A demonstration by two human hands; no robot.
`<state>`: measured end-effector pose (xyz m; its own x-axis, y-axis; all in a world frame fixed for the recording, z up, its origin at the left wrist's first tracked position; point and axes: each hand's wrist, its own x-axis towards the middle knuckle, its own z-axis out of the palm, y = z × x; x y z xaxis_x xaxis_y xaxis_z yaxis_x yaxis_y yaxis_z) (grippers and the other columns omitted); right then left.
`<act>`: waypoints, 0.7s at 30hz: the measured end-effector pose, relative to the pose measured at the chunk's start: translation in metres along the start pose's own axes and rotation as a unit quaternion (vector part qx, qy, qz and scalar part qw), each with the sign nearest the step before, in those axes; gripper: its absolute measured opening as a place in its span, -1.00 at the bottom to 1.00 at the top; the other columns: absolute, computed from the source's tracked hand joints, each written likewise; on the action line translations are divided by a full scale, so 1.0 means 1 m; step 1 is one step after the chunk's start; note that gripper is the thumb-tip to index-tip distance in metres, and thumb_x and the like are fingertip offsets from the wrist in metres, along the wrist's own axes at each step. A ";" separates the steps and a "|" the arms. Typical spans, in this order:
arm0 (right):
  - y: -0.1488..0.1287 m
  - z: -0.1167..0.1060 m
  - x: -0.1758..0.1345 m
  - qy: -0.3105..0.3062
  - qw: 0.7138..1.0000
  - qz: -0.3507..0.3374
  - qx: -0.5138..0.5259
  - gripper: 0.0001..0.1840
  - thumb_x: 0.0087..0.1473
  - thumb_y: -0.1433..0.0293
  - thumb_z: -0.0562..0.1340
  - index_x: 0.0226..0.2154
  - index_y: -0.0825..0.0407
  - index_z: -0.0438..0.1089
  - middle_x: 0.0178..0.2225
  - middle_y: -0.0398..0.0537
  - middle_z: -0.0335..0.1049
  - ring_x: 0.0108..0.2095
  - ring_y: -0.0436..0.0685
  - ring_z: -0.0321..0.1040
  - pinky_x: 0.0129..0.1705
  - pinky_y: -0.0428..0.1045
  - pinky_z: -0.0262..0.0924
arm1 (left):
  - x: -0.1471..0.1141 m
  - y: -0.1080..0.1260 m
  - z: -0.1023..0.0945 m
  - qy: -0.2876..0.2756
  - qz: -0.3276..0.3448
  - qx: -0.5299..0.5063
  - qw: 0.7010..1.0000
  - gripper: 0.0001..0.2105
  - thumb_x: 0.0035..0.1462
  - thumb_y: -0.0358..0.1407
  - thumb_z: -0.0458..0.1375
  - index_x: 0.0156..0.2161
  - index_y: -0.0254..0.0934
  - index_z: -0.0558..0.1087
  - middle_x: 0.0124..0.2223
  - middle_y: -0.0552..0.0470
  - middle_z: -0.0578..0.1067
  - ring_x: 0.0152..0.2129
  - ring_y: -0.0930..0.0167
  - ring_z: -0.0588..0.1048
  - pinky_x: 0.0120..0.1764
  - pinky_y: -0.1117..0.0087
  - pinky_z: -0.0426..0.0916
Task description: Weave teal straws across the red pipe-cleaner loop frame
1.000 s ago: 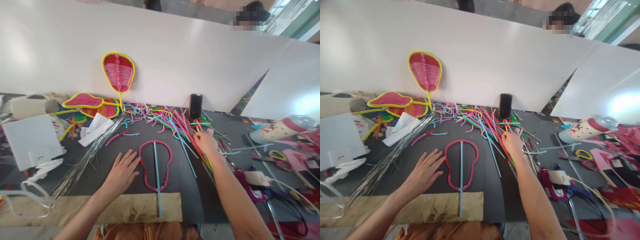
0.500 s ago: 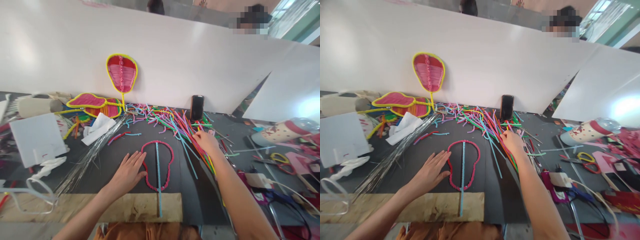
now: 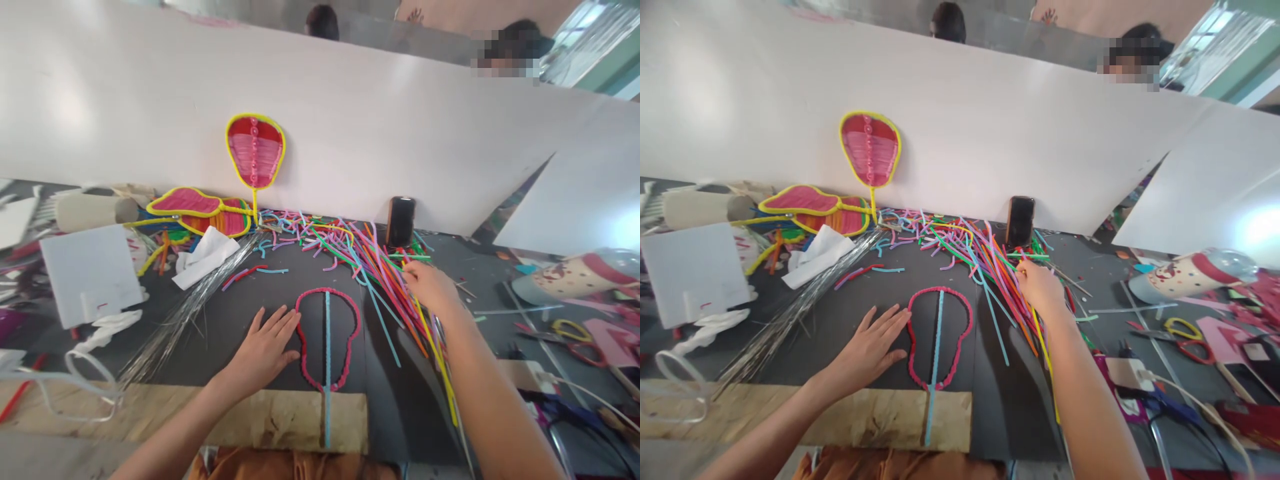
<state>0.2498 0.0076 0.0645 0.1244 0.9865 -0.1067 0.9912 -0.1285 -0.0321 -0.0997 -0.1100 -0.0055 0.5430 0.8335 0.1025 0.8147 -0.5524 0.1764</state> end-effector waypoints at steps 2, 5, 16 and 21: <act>0.001 -0.009 -0.004 -0.021 0.999 0.014 -0.039 -0.71 0.11 0.37 0.05 -0.20 -0.05 0.44 -0.28 -0.01 0.50 -0.32 0.18 0.41 -0.42 -0.04 0.05 | -0.001 0.000 0.001 0.003 0.002 0.000 1.000 -0.52 0.20 -0.19 0.02 0.20 -0.25 0.15 0.18 -0.15 0.30 0.19 0.25 0.16 0.19 0.02 -0.04; 0.003 -0.021 -0.011 0.021 0.998 0.038 -0.053 -0.67 0.14 0.36 0.02 -0.15 -0.06 0.43 -0.19 0.01 0.47 -0.31 0.17 0.41 -0.42 -0.03 0.07 | -0.001 -0.001 -0.003 -0.002 0.007 -0.009 1.000 -0.54 0.19 -0.26 0.02 0.19 -0.24 0.16 0.18 -0.12 0.31 0.18 0.27 0.18 0.17 0.05 0.02; 0.009 0.002 -0.061 0.242 0.957 -0.031 0.154 -0.66 0.10 0.26 0.05 -0.21 0.03 0.45 -0.27 0.03 0.50 -0.30 0.18 0.41 -0.28 0.01 0.21 | 0.085 -0.053 -0.039 -0.054 -0.218 0.057 0.973 -0.75 0.20 -0.34 -0.02 -0.03 -0.27 0.34 -0.05 -0.16 0.41 -0.16 0.25 0.46 -0.22 0.30 0.36; -0.012 0.042 -0.085 0.281 0.911 -0.037 0.300 -0.62 0.12 0.18 0.09 -0.25 0.10 0.46 -0.31 0.10 0.50 -0.31 0.18 0.43 -0.25 0.01 0.26 | 0.101 -0.057 -0.033 -0.072 -0.237 0.050 0.968 -0.80 0.22 -0.35 -0.07 -0.18 -0.29 0.38 -0.17 -0.14 0.45 -0.23 0.27 0.49 -0.30 0.36 0.34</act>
<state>0.2255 -0.0795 0.0320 0.2298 0.8692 0.4378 0.8149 0.0740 -0.5748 -0.0980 0.0059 0.0272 0.1208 0.9870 -0.1063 0.9908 -0.1133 0.0746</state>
